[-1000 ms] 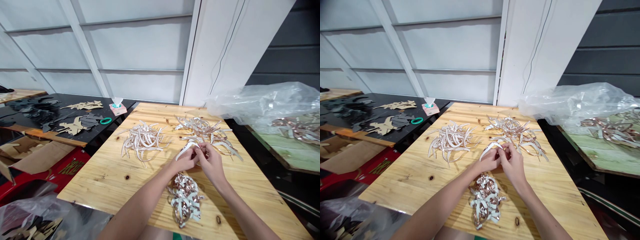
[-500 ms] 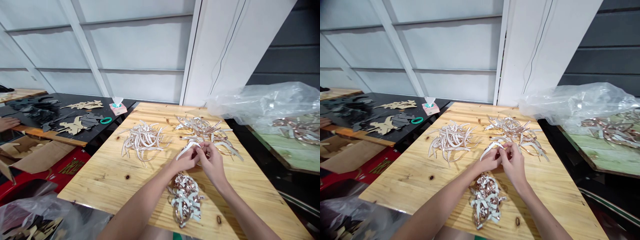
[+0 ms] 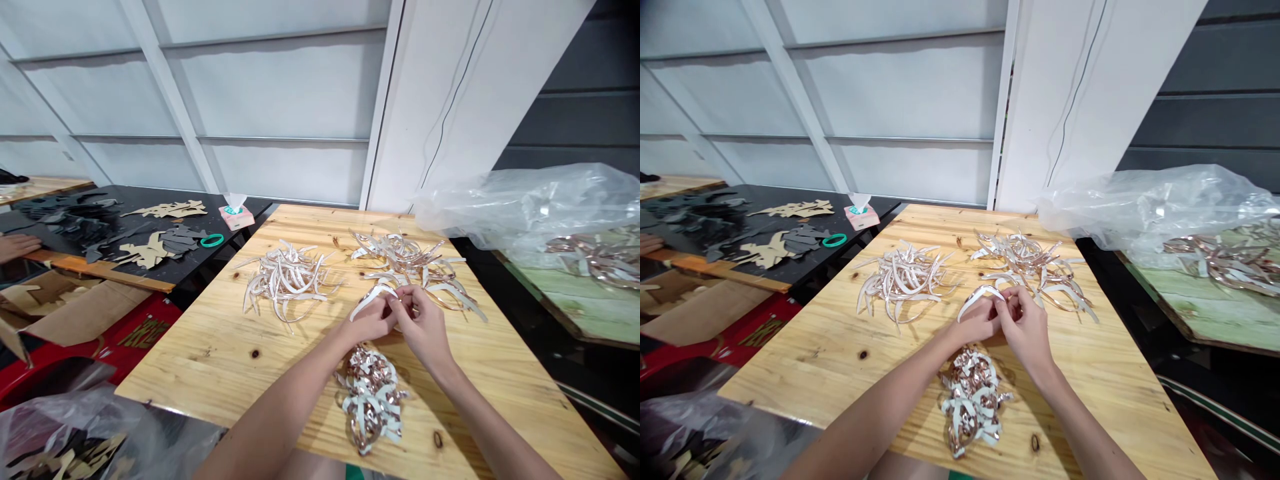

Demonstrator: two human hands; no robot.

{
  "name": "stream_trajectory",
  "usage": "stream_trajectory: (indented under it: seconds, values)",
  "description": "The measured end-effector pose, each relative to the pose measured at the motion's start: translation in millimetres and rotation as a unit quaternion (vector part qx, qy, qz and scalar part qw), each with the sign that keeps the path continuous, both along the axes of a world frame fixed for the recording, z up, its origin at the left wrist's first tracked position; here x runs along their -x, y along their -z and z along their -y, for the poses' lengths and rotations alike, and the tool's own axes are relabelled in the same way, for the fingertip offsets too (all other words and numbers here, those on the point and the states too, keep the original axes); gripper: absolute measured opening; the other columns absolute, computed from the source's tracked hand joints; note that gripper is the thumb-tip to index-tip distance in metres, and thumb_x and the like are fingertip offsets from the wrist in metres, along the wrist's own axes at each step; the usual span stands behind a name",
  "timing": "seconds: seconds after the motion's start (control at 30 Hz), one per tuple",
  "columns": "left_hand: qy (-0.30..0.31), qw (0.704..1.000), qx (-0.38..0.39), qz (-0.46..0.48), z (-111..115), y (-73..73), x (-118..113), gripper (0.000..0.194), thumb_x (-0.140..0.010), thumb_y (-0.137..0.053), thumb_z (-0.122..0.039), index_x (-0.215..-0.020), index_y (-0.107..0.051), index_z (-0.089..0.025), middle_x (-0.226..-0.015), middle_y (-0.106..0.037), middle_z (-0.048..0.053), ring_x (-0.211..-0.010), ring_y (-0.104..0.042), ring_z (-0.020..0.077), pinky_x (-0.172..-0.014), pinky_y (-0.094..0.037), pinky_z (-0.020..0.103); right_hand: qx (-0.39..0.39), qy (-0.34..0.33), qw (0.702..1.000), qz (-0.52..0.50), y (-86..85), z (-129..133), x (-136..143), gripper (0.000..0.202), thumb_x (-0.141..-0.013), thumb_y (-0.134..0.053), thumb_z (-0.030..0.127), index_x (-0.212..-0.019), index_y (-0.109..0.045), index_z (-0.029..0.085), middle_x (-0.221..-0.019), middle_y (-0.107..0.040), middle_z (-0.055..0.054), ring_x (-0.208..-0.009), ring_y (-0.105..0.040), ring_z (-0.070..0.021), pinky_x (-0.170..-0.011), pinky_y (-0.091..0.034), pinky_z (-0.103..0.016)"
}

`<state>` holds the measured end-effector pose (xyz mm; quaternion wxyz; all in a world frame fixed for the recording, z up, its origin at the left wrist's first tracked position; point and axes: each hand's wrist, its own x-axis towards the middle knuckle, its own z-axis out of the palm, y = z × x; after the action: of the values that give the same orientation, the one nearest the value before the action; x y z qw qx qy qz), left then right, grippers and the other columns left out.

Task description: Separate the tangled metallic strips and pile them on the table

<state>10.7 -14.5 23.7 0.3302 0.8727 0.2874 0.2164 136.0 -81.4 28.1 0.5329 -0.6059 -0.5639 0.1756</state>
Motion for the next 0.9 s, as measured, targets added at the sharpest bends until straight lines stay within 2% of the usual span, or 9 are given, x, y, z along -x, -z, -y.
stream_trajectory:
  seconds: [0.23, 0.47, 0.7, 0.9]
  values:
    - [0.004, 1.000, 0.001, -0.025, 0.3, -1.8, 1.5, 0.035, -0.095, -0.041, -0.038, -0.093, -0.068, -0.015, -0.080, -0.067, 0.006, -0.070, -0.057, 0.0176, -0.061, -0.040, 0.026, -0.008, -0.004, 1.000, 0.016, -2.6, 0.7, 0.5, 0.016, -0.089, -0.064, 0.037, -0.091, -0.061, 0.021, -0.060, -0.047, 0.006, -0.054, -0.046, -0.0131, -0.054, -0.038, -0.026]
    - [0.003, 1.000, 0.008, -0.030, 0.6, -4.0, 1.8, 0.034, -0.095, -0.043, -0.038, -0.094, -0.068, -0.015, -0.082, -0.068, 0.006, -0.071, -0.059, 0.0174, -0.062, -0.041, 0.026, -0.002, -0.012, 1.000, 0.011, -2.6, 1.1, 0.6, 0.016, -0.090, -0.064, 0.036, -0.091, -0.061, 0.021, -0.060, -0.047, 0.006, -0.055, -0.046, -0.0135, -0.055, -0.038, -0.026]
    - [0.000, 1.000, 0.022, -0.002, 0.2, -1.2, 0.7, 0.038, -0.098, -0.040, -0.043, -0.101, -0.063, -0.014, -0.085, -0.067, 0.006, -0.073, -0.059, 0.0173, -0.065, -0.046, 0.026, 0.008, -0.015, 1.000, -0.020, -0.8, 0.5, -0.7, 0.021, -0.092, -0.060, 0.042, -0.093, -0.061, 0.022, -0.066, -0.057, 0.002, -0.059, -0.052, -0.0161, -0.054, -0.040, -0.027]
    - [0.010, 0.999, -0.009, 0.033, -1.3, 0.9, -4.0, 0.026, -0.096, -0.047, -0.036, -0.107, -0.060, -0.016, -0.089, -0.066, 0.004, -0.078, -0.059, 0.0166, -0.076, -0.050, 0.027, 0.022, -0.027, 0.998, -0.056, 1.7, -1.7, -3.1, 0.023, -0.093, -0.058, 0.044, -0.096, -0.061, 0.022, -0.077, -0.066, -0.002, -0.068, -0.060, -0.0195, -0.059, -0.044, -0.029]
